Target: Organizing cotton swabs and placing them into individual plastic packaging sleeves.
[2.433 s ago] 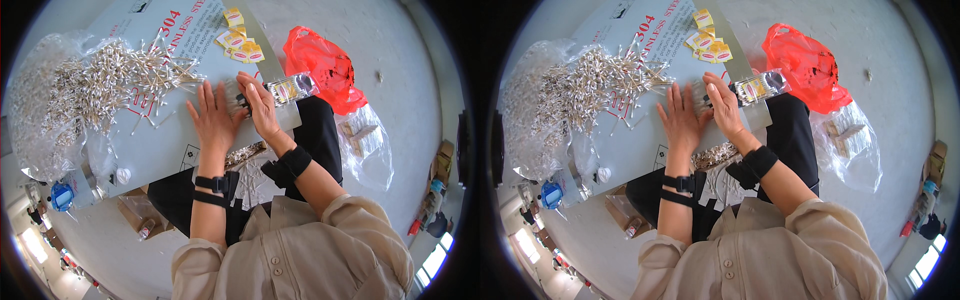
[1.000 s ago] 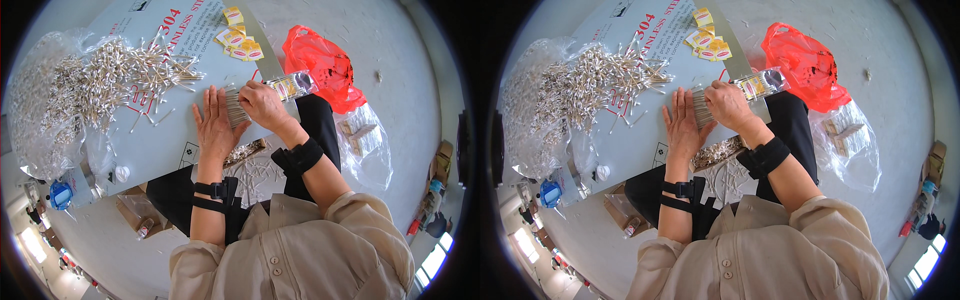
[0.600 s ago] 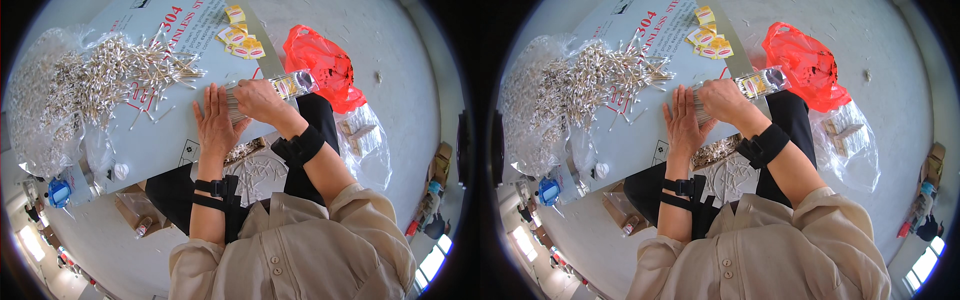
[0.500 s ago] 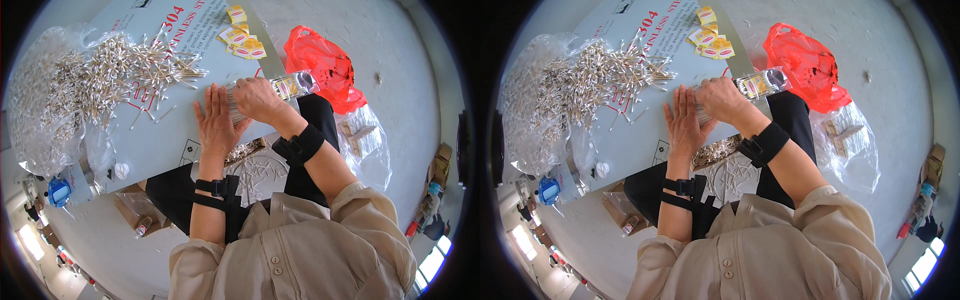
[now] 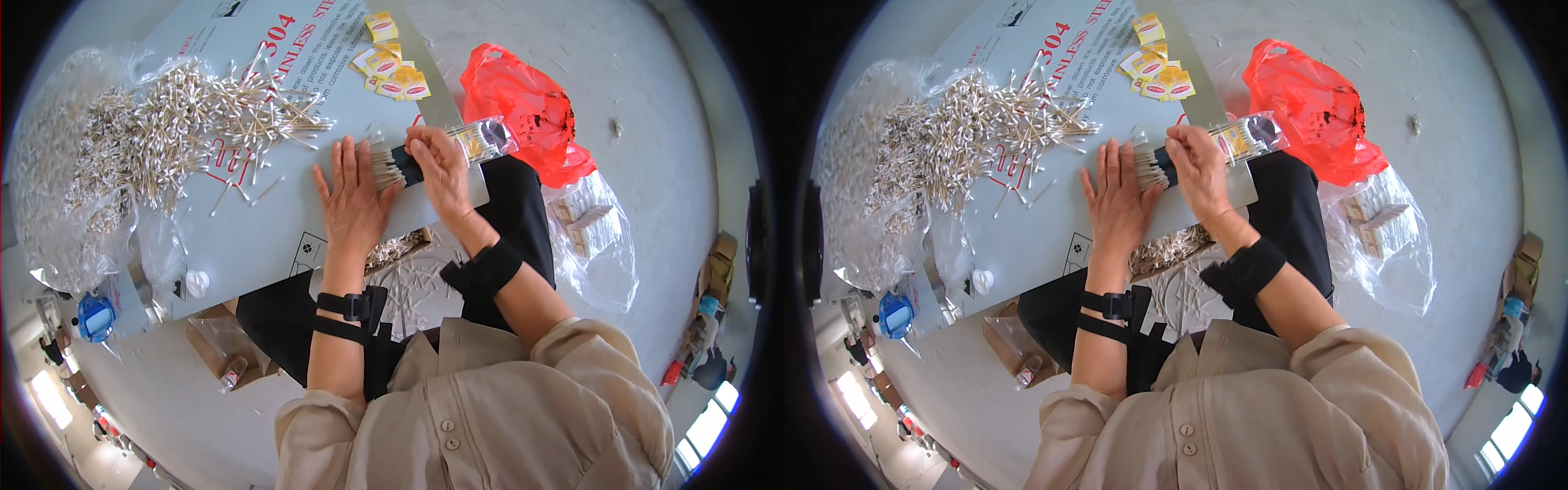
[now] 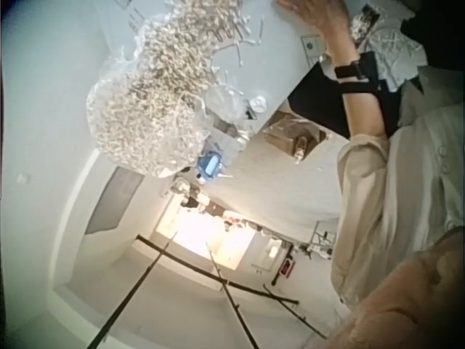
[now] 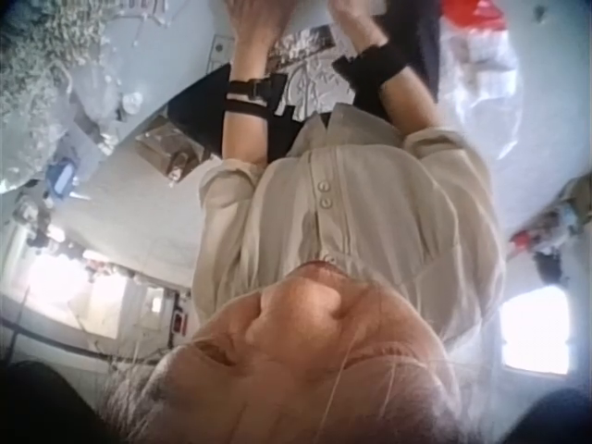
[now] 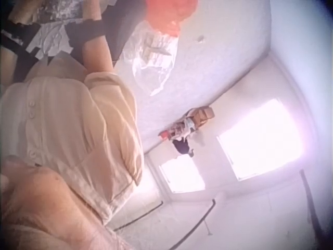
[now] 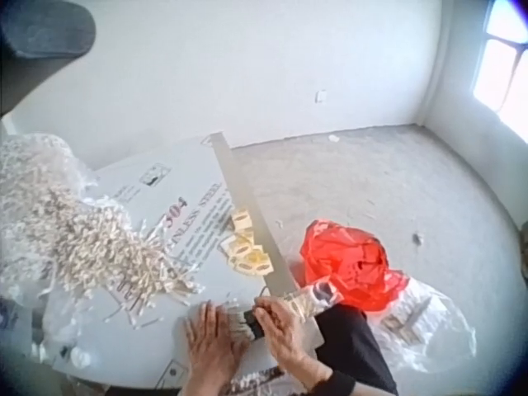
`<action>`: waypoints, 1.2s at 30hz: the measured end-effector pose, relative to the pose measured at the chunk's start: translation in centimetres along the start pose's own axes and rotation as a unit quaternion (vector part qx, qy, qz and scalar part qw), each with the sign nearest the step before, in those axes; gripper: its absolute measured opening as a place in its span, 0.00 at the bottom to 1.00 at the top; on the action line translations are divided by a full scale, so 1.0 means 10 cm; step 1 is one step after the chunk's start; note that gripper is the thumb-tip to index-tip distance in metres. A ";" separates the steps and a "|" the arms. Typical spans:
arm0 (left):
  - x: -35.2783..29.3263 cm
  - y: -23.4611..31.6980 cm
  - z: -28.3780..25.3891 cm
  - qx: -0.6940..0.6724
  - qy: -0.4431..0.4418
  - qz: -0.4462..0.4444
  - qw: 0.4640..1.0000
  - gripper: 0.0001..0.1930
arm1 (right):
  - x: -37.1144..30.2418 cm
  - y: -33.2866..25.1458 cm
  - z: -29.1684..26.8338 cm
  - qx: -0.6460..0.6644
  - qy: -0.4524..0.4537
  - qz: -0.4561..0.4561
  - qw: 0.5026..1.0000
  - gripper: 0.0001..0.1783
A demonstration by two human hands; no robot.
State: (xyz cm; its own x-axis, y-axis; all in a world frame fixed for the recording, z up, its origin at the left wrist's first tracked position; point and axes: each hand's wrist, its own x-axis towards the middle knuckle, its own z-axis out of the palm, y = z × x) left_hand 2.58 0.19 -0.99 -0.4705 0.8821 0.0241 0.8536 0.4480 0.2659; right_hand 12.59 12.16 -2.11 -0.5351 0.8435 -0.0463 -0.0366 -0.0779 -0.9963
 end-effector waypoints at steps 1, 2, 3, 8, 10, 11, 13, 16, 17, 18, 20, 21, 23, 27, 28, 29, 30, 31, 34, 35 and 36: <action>0.00 -0.01 0.00 0.000 0.000 0.001 1.000 0.40 | -0.08 0.04 0.04 0.000 0.001 -0.001 1.000 0.12; -0.02 -0.04 -0.01 -0.036 0.040 0.010 0.998 0.41 | -0.16 0.02 0.10 -0.006 0.012 -0.029 0.999 0.13; -0.04 -0.05 -0.01 -0.072 0.080 0.018 0.994 0.42 | -0.21 0.01 0.14 -0.013 0.023 -0.056 0.998 0.14; -0.20 0.19 -0.12 -0.072 0.064 -0.008 0.995 0.45 | -0.29 -0.04 0.14 0.129 0.040 -0.003 0.991 0.16; -0.30 0.27 -0.08 -0.027 -0.012 -0.015 0.999 0.48 | -0.28 -0.04 0.09 0.141 0.031 0.020 0.989 0.17; -0.34 0.28 -0.07 -0.028 -0.013 -0.015 0.999 0.48 | -0.29 -0.05 0.08 0.141 0.031 0.020 0.989 0.17; -0.39 0.27 -0.06 -0.024 -0.057 -0.017 0.998 0.48 | -0.29 -0.06 0.09 0.152 0.030 0.003 0.988 0.17; -0.32 0.20 -0.13 0.006 -0.075 0.004 0.997 0.47 | -0.30 -0.05 0.10 0.129 0.031 0.002 0.991 0.18; -0.30 0.18 -0.16 0.006 -0.075 0.005 0.997 0.47 | -0.31 -0.05 0.10 0.129 0.032 0.002 0.991 0.18; -0.27 0.18 -0.19 0.014 -0.079 0.018 0.997 0.47 | -0.32 -0.05 0.09 0.123 0.034 0.002 0.992 0.18; -0.28 0.16 -0.20 0.023 -0.082 0.030 0.996 0.46 | -0.34 -0.05 0.10 0.118 0.036 0.002 0.992 0.18; -0.32 0.15 -0.18 0.022 -0.072 0.038 0.996 0.46 | -0.35 -0.05 0.10 0.113 0.031 -0.005 0.993 0.18; -0.31 0.15 -0.19 0.020 -0.062 0.047 0.997 0.45 | -0.36 -0.04 0.12 0.107 0.027 -0.013 0.994 0.19; -0.25 0.26 -0.26 0.007 -0.046 0.048 0.998 0.46 | -0.35 -0.01 0.12 0.160 0.042 -0.004 0.986 0.20; -0.25 0.30 -0.27 -0.008 -0.036 0.056 0.998 0.46 | -0.35 -0.02 0.10 0.188 0.048 0.009 0.981 0.20; -0.27 0.29 -0.23 -0.007 -0.036 0.055 0.998 0.46 | -0.35 -0.03 0.11 0.189 0.046 0.009 0.981 0.20; -0.29 0.27 -0.16 -0.029 -0.046 0.050 0.997 0.46 | -0.34 -0.03 0.11 0.178 0.038 0.008 0.983 0.21; -0.32 0.26 -0.12 -0.052 -0.056 0.045 0.996 0.46 | -0.34 -0.04 0.11 0.166 0.030 0.007 0.986 0.21; -0.29 0.26 -0.13 -0.015 -0.057 0.048 0.997 0.45 | -0.33 -0.06 0.09 0.144 0.007 0.008 0.990 0.21; -0.28 0.27 -0.15 -0.015 -0.056 0.049 0.997 0.45 | -0.33 -0.05 0.08 0.144 0.007 0.006 0.990 0.21; -0.27 0.28 -0.17 -0.008 -0.069 0.056 0.996 0.44 | -0.33 -0.04 0.07 0.151 0.013 0.007 0.988 0.22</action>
State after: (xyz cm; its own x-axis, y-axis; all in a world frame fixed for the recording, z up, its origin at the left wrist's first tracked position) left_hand 5.82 -1.18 1.36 -0.3367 0.9384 -0.0782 0.8945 0.3447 0.2846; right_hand 13.77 9.05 -1.49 -0.5162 0.8540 -0.0655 -0.2821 -0.2417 -0.9284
